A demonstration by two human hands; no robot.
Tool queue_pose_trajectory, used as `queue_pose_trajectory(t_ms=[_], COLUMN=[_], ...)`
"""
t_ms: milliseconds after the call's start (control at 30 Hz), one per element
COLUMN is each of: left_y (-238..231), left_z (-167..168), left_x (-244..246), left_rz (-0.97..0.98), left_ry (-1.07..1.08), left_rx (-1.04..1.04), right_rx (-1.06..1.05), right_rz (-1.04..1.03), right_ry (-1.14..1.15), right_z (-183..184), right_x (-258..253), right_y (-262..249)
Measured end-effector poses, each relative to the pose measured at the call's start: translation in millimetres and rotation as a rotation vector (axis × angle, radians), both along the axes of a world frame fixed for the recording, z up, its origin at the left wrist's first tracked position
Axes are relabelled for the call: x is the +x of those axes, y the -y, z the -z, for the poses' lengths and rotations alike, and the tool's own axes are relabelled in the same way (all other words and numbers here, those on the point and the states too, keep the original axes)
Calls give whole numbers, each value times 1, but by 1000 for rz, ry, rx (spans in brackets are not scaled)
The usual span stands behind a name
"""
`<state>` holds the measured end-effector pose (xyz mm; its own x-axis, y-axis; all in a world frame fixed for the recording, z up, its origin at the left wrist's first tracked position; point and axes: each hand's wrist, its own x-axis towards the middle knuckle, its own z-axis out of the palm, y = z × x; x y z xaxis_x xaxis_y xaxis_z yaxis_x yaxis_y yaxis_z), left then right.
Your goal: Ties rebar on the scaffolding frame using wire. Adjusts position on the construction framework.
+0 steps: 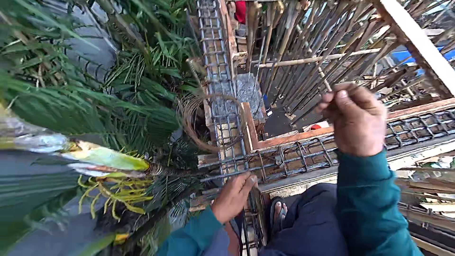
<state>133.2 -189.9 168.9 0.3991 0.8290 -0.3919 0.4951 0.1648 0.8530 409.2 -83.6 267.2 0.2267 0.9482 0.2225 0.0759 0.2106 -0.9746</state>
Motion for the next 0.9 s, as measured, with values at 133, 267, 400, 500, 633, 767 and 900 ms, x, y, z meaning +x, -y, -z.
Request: queue_pose_trajectory(t_ms=[133, 267, 400, 500, 633, 767, 900], left_y=[-20, -23, -30, -28, -28, -25, -18], left_z=[15, 8, 2, -6, 2, 7, 8], left_x=[-18, -18, -18, -11, -10, -9, -7], left_rz=[-69, -410, -464, -433, -320, -337, -374], left_ry=[-96, 448, 699, 591, 503, 548, 667], left_rx=[-296, -766, -883, -714, -437, -431, -464], right_rx=[227, 363, 483, 505, 518, 473, 428], right_rz=[7, -315, -599, -713, -749, -750, -739], right_ry=[679, 954, 1051, 1084, 1089, 1068, 1062], right_z=[-1, 17, 48, 63, 66, 67, 65], right_x=[-9, -65, -102, -115, -120, -118, -117], right_y=[9, 31, 54, 63, 65, 65, 62])
